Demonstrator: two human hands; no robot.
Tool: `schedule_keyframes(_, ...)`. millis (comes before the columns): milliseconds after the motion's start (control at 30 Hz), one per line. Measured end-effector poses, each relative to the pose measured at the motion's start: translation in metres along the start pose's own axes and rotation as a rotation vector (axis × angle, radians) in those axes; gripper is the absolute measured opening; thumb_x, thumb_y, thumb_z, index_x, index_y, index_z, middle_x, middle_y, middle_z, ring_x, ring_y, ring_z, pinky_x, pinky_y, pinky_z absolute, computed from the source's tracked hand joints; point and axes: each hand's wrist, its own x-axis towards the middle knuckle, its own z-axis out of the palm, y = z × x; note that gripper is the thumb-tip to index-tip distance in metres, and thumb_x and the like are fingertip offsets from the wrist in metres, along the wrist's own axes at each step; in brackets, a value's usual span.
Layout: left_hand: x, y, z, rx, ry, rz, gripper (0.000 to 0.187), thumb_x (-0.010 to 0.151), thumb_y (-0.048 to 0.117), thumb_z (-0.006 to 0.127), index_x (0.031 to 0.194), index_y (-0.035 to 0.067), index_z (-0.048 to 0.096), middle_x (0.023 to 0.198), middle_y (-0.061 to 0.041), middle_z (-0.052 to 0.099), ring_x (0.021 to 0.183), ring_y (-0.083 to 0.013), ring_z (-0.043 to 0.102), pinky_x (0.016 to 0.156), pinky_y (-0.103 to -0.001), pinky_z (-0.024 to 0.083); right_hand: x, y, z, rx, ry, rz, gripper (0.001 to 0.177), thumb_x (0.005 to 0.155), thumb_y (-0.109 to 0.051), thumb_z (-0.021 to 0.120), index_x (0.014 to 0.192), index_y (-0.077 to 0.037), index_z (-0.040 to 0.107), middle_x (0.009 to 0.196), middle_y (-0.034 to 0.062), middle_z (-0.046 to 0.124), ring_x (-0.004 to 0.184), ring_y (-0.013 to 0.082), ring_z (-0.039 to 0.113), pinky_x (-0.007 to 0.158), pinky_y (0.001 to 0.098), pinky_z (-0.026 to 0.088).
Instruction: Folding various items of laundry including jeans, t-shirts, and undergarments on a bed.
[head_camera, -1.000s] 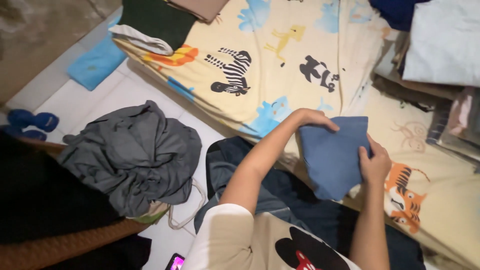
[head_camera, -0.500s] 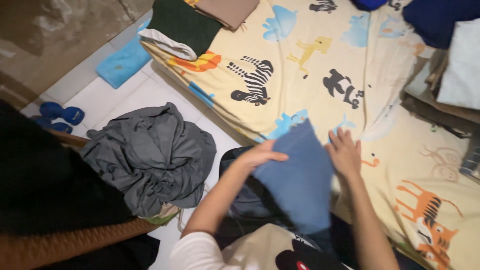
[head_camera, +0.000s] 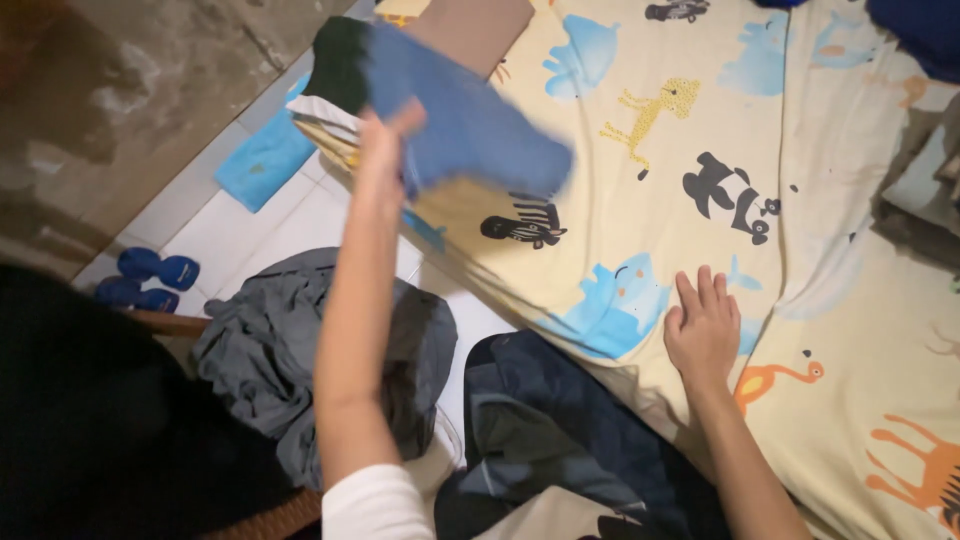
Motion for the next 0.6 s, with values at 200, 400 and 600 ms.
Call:
schedule_keyframes(200,0.222,-0.053,-0.072,-0.203,0.076,0.641,0.074,0.093,0.002,0.081,0.152,-0.003,0.037,0.15,-0.02,0.054,0.134,-0.0323,0.058,0.117,-0.041,0.044,0.005,-0.002,0.0,0.007,0.008,0.002,0.049,0.089,-0.012,0.058,0.138,-0.013,0.067,0.155,0.0172,0.055,0.146,0.0363,0.047,0.117,0.0485,0.037)
schedule_keyframes(400,0.233,-0.2,-0.146,-0.008,0.521,0.095,0.094,0.078,0.0,0.079,0.154,-0.005,0.024,0.146,-0.023,0.054,0.123,-0.0396,0.061,0.102,-0.049,0.048,0.009,-0.001,0.003,0.004,0.017,0.007,0.05,0.087,-0.009,0.057,0.136,-0.014,0.068,0.153,0.0147,0.056,0.145,0.0339,0.049,0.115,0.0476,0.04)
schedule_keyframes(600,0.223,-0.216,-0.16,0.213,0.631,0.177,0.105,0.073,-0.009,0.077,0.154,-0.005,0.011,0.149,-0.026,0.043,0.13,-0.0327,0.054,0.111,-0.038,0.044,0.009,-0.001,0.004,0.003,-0.001,0.011,0.051,0.086,-0.008,0.057,0.135,-0.014,0.068,0.153,0.0137,0.057,0.144,0.0333,0.05,0.112,0.0475,0.041)
